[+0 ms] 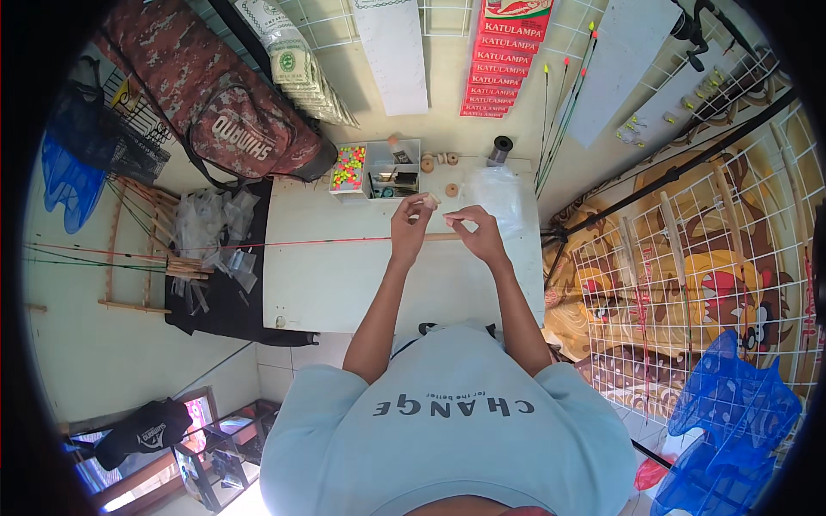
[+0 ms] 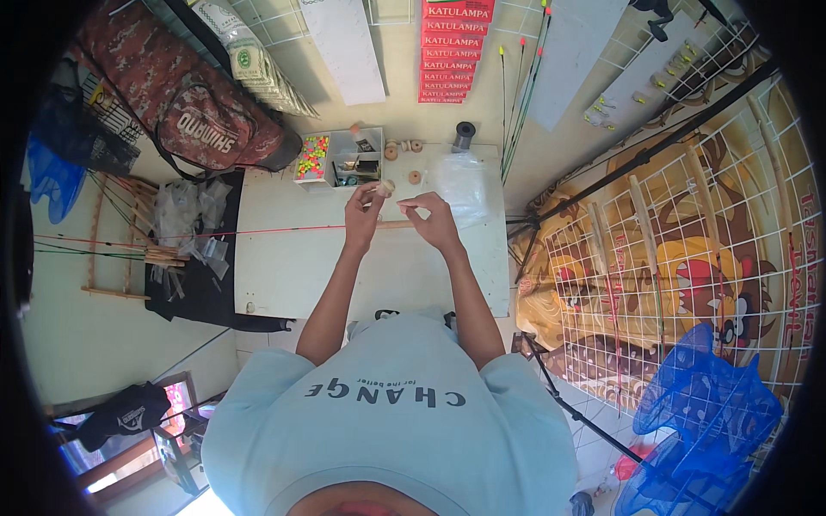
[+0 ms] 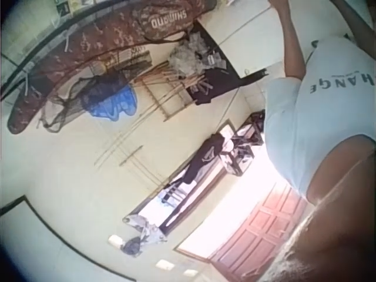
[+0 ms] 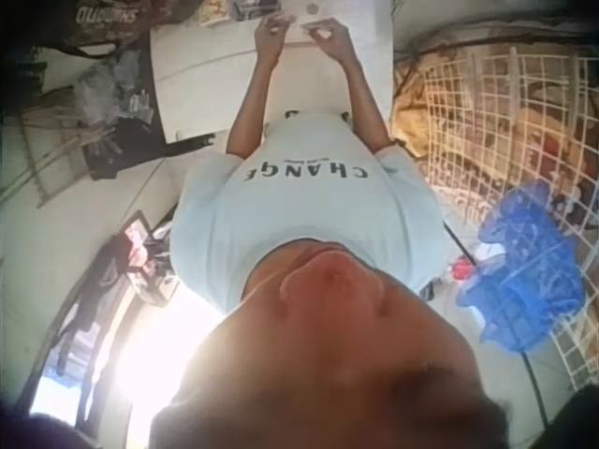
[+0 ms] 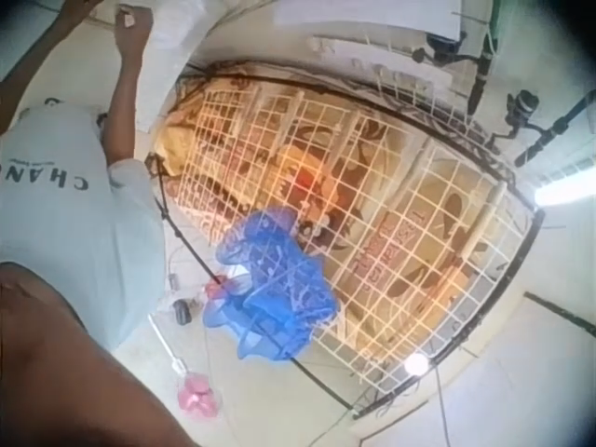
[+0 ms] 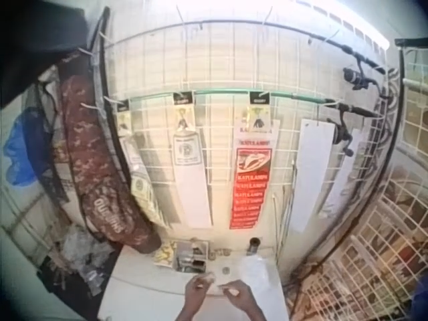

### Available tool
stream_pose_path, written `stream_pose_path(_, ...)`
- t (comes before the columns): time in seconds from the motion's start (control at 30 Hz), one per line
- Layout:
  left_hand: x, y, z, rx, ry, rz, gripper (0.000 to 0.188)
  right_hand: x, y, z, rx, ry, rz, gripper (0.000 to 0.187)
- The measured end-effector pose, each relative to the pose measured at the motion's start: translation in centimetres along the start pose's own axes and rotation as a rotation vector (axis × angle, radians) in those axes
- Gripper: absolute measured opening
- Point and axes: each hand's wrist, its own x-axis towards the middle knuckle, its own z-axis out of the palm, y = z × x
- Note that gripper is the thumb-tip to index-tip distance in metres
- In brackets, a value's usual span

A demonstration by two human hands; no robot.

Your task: Assemble fishing rod components by attaching a bobber and line to the rod tip.

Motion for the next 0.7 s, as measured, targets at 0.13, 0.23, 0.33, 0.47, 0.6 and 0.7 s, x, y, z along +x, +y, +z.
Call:
stream_pose_path(0.13, 0.1, -0.5, 0.0, 0.107, 0.037, 0.088, 0.029, 0.3, -0.8, -0.2, -0.091, -0.029, -0.163, 0.013)
stream_pose_path(0.23, -0.1, -0.6, -0.3, 0.253, 0.026, 0.137, 0.032, 0.4, -0.9, -0.6, -0.173, 0.002, -0.195, 0.011)
stream_pose_path(0.33, -0.3, -0.4, -0.7, 0.411, -0.006, 0.212, 0.035, 0.6, -1.2, -0.9, -0.244, 0.027, -0.194, 0.009)
stream_pose_path(0.47, -0.6, -0.5, -1.0, 0.489, -0.121, 0.328, 0.037, 1.0, -1.1, -1.0, -0.353, 0.057, -0.17, 0.01)
stream_pose_path(0.6, -0.9, 0.1, -0.9, 0.45, -0.26, 0.301, 0.038, 1.1, 0.0, -0.8, -0.344, 0.127, -0.206, 0.011)
stream_pose_path(0.7, -1.1, 0.3, -0.9, 0.391, -0.256, 0.178, 0.038, 1.1, 0.5, -0.6, -0.324, 0.14, -0.313, 0.012)
